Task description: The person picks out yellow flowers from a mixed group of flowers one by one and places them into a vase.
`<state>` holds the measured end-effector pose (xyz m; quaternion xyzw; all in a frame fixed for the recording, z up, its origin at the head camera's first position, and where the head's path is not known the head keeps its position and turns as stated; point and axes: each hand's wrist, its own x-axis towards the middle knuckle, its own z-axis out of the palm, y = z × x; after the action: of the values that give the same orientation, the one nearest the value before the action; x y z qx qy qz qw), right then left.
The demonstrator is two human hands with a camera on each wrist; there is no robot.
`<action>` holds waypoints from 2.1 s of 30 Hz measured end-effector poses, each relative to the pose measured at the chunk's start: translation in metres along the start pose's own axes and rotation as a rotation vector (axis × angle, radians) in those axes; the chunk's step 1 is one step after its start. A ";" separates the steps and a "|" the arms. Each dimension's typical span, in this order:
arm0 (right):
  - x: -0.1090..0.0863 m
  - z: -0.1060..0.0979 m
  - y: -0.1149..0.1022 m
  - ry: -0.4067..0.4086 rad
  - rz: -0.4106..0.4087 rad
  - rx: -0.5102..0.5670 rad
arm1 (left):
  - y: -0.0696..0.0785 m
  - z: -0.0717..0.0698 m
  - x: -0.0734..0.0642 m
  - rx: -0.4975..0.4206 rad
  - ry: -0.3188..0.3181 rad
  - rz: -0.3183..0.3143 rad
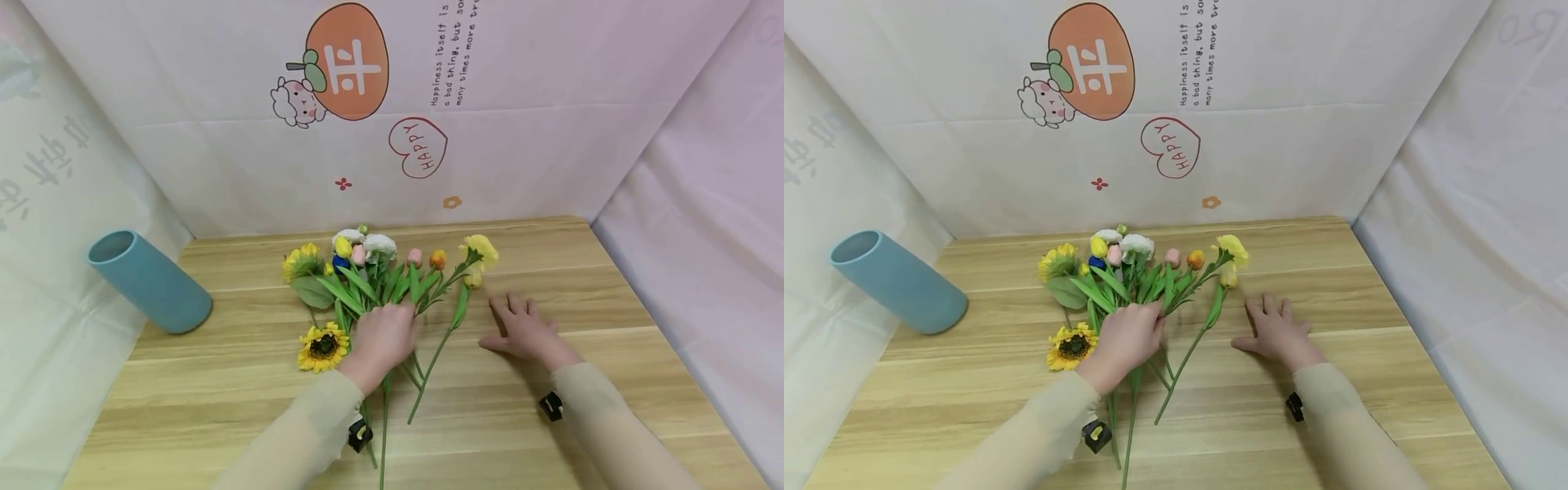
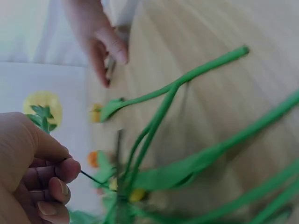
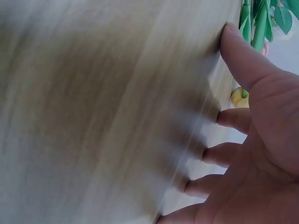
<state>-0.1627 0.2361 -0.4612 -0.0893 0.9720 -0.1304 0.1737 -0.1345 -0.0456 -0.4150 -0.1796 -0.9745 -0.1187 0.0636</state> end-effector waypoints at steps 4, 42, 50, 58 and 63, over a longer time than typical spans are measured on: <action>0.001 0.003 0.001 0.011 -0.005 -0.010 | -0.005 -0.026 -0.004 0.024 0.098 0.066; -0.002 0.005 0.002 0.022 -0.034 -0.004 | -0.172 -0.174 -0.028 0.386 0.749 0.057; -0.003 0.005 0.001 0.015 -0.022 -0.003 | -0.207 -0.183 -0.033 0.284 0.805 -0.058; -0.001 0.007 0.004 0.026 -0.034 -0.009 | -0.236 -0.189 -0.044 0.143 0.779 -0.235; 0.000 0.008 0.004 0.028 -0.041 -0.011 | -0.239 -0.194 -0.046 0.027 0.823 -0.368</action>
<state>-0.1607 0.2381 -0.4692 -0.1083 0.9731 -0.1296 0.1568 -0.1628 -0.3269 -0.2853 0.0596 -0.8852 -0.1769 0.4262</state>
